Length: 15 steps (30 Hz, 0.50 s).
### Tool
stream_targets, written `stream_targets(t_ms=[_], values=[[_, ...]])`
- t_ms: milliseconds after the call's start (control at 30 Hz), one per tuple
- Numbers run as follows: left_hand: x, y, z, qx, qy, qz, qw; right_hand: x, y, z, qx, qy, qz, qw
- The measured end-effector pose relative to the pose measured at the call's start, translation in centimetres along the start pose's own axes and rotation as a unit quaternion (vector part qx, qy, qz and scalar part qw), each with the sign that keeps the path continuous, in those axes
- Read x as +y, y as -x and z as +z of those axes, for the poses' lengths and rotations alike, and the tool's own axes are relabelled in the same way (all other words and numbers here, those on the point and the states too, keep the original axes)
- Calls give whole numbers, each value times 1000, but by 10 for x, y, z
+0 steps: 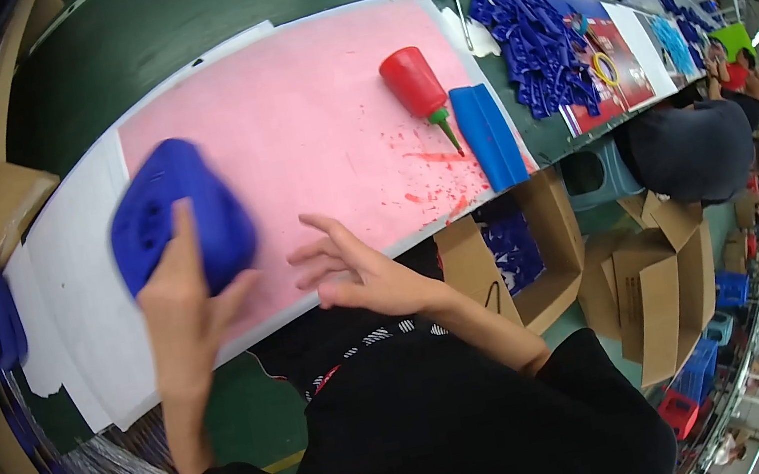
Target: Applying lubricant or adhesive to plastic housings and inserting small roller components at an assembly line.
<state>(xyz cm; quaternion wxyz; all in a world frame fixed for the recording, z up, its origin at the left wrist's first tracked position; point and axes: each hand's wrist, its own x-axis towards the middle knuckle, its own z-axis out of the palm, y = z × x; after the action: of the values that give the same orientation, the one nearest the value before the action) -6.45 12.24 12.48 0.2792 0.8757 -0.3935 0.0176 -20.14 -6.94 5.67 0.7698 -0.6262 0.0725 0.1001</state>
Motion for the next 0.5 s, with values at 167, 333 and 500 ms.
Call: stream_targets(t_ms=[167,333,500], values=[[54,-49,9,-38,51,81,995,15,6,-10,206,-62,-24,976],[-13,-157,1,-94,35,121,988,23,47,-30,310,13,21,950],[-95,-228,27,-6,-104,122,987,27,54,-18,333,290,14,897]])
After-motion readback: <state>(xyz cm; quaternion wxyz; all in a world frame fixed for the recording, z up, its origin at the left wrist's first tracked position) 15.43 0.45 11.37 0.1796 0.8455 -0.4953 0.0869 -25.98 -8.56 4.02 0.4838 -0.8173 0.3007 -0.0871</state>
